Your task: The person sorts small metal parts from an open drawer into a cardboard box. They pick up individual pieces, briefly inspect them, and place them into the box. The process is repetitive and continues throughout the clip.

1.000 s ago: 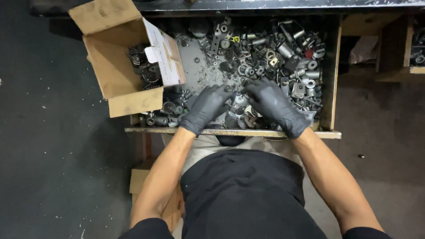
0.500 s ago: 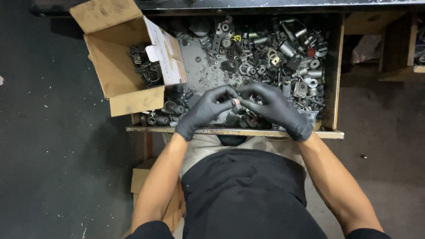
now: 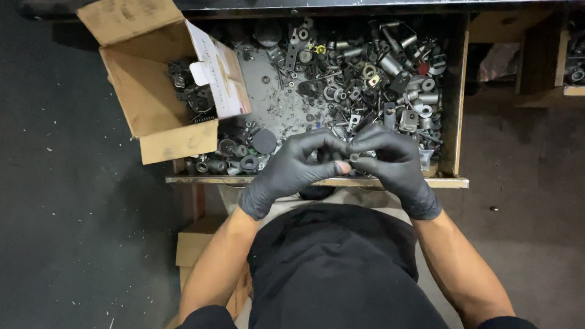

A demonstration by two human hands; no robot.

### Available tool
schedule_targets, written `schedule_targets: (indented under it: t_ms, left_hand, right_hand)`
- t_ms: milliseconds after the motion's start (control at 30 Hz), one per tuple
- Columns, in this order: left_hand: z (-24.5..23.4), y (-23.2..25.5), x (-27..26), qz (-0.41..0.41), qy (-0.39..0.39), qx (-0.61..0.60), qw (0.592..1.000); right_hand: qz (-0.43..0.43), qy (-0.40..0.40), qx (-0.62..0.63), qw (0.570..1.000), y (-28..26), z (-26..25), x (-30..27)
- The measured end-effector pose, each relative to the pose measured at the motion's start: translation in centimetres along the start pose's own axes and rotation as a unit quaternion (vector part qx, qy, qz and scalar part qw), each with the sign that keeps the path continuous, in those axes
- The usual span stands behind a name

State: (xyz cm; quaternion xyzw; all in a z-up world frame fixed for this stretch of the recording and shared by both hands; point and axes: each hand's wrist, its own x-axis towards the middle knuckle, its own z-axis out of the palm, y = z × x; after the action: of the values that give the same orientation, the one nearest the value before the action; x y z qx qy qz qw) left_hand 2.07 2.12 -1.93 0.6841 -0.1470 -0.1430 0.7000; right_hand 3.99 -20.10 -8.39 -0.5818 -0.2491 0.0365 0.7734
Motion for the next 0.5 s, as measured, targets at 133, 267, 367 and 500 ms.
schedule_targets:
  t_ms: [133, 267, 367, 500]
  left_hand:
    - [1.0, 0.9, -0.1, 0.028, 0.036, 0.008, 0.999]
    - [1.6, 1.1, -0.1, 0.038, 0.048, 0.009, 0.998]
    - [1.4, 1.5, 0.0, 0.042, 0.053, 0.000, 0.998]
    - [0.7, -0.6, 1.1, 0.022, 0.011, 0.231, 0.973]
  right_hand:
    - [-0.025, 0.002, 0.064, 0.998, -0.2, 0.4, 0.1]
    - [-0.026, 0.010, 0.065, 0.998, -0.5, 0.8, -0.4]
    - [-0.040, 0.028, 0.046, 0.998, -0.6, 0.7, -0.6]
    - [0.015, 0.085, -0.019, 0.996, -0.8, -1.4, -1.2]
